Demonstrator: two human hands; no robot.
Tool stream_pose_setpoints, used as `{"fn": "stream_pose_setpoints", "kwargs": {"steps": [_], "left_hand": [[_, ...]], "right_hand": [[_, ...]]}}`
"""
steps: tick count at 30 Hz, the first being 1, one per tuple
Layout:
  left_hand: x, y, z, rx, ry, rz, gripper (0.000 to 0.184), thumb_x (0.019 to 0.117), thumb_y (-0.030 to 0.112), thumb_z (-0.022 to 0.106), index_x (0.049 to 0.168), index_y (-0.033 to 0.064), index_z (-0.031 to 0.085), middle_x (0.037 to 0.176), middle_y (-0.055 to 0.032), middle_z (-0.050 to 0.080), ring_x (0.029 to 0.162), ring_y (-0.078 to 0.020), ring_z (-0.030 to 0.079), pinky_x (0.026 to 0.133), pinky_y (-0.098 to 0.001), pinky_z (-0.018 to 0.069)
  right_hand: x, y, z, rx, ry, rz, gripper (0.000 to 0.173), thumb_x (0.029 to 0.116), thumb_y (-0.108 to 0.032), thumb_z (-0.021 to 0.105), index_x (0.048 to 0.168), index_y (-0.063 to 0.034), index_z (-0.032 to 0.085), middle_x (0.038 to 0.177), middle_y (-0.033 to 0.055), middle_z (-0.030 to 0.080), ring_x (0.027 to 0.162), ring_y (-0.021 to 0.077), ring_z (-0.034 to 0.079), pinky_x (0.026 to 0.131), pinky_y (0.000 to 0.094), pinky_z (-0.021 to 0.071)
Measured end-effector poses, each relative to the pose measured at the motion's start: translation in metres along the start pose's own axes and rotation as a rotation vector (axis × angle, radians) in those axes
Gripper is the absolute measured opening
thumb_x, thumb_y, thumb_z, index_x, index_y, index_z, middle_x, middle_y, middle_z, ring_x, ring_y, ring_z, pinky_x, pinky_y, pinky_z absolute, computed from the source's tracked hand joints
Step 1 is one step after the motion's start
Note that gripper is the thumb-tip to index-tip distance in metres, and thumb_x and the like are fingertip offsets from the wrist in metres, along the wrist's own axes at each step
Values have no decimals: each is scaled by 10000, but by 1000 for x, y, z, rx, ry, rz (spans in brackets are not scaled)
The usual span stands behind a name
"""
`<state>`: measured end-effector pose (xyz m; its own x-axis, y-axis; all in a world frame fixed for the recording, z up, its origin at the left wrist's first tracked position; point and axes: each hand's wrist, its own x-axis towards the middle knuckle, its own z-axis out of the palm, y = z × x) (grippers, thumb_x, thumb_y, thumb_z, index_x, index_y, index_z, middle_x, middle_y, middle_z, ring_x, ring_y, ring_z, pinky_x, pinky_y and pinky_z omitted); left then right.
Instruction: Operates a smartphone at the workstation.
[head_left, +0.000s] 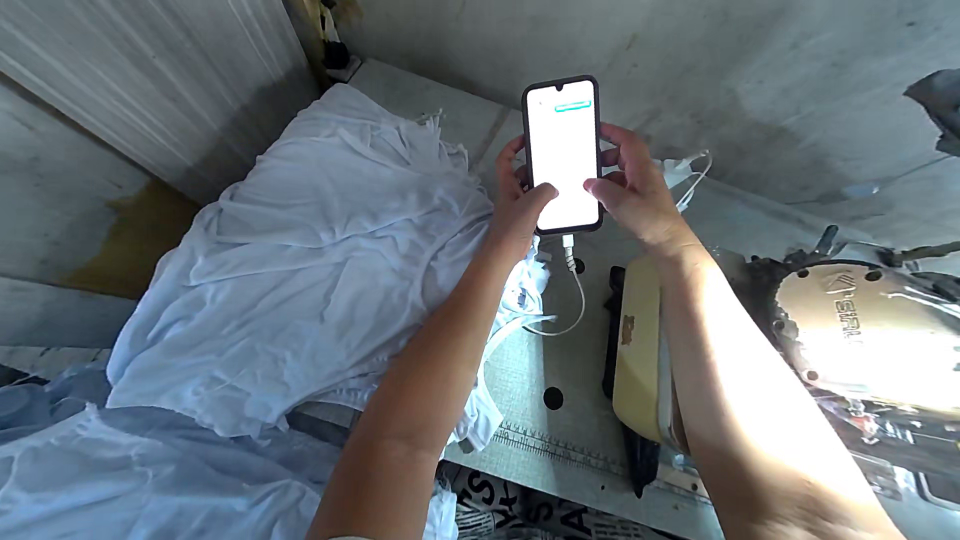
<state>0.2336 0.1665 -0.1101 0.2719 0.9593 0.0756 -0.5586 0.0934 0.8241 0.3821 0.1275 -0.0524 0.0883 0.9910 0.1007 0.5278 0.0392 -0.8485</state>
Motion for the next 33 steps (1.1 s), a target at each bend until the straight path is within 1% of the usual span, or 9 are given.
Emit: {"fn": "stream_pose_setpoints", "kwargs": {"steps": [3, 6, 8, 11, 14, 18, 24, 28, 33], "left_hand": [[0, 0, 1, 43, 47, 2, 815, 866, -111, 573, 1552, 118, 197, 1259, -152, 593, 1035, -174, 667, 880, -363, 578], [0, 0, 0, 58, 56, 10, 820, 855, -99, 584, 1548, 109, 199, 1252, -151, 596, 1032, -174, 666, 877, -362, 577], [0, -1, -1, 44, 39, 18, 829, 851, -83, 602, 1548, 113, 199, 1245, -152, 596, 1029, -181, 668, 875, -370, 581], [0, -2, 0, 24, 23, 18, 821, 852, -82, 589, 1547, 114, 198, 1232, -145, 603, 1018, -176, 670, 875, -373, 580], [0, -2, -1, 19, 9, 21, 805, 842, -57, 558, 1543, 108, 198, 1218, -141, 604, 1018, -174, 670, 876, -379, 579], [0, 0, -1, 21, -6, 17, 821, 819, -56, 529, 1548, 107, 188, 1202, -130, 603, 1007, -165, 668, 870, -374, 577], [1, -1, -2, 37, -7, 6, 870, 780, -35, 523, 1562, 120, 175, 1257, -145, 590, 1046, -178, 661, 877, -388, 572], [0, 1, 0, 26, 10, -9, 880, 775, -63, 515, 1563, 129, 173, 1276, -144, 576, 1051, -182, 662, 873, -386, 576], [0, 1, 0, 37, 10, -7, 893, 768, -54, 522, 1567, 125, 166, 1315, -160, 560, 1087, -189, 649, 888, -393, 569]], "right_hand": [[0, -1, 0, 6, -37, 4, 666, 929, -56, 537, 1565, -99, 341, 1266, 142, 593, 868, 157, 647, 712, 320, 555], [0, -1, -1, 22, -78, 12, 753, 878, 1, 560, 1579, -100, 305, 1310, 144, 574, 893, 149, 656, 737, 311, 562], [-1, -1, -1, 26, -82, 12, 816, 829, 18, 581, 1582, -104, 292, 1311, 141, 569, 883, 148, 659, 720, 305, 570], [-2, -1, -1, 16, -71, 18, 846, 806, 38, 609, 1579, -101, 296, 1299, 150, 573, 870, 161, 666, 694, 307, 574], [-1, 0, -2, 12, -66, 19, 817, 825, 21, 604, 1577, -108, 312, 1289, 141, 578, 863, 154, 663, 696, 303, 572], [0, 1, -4, 10, -67, 2, 739, 876, -18, 536, 1576, -95, 315, 1296, 139, 583, 880, 141, 652, 728, 307, 558], [0, 2, -4, 4, -71, 10, 747, 865, -11, 502, 1581, -99, 307, 1302, 137, 586, 867, 141, 644, 706, 307, 547], [0, 2, -4, 2, -73, 8, 783, 832, 4, 544, 1575, -102, 320, 1301, 139, 582, 869, 149, 641, 685, 300, 537], [0, 2, -4, 16, -77, 2, 786, 834, 2, 546, 1577, -105, 314, 1301, 133, 586, 876, 144, 646, 700, 300, 549]]}}
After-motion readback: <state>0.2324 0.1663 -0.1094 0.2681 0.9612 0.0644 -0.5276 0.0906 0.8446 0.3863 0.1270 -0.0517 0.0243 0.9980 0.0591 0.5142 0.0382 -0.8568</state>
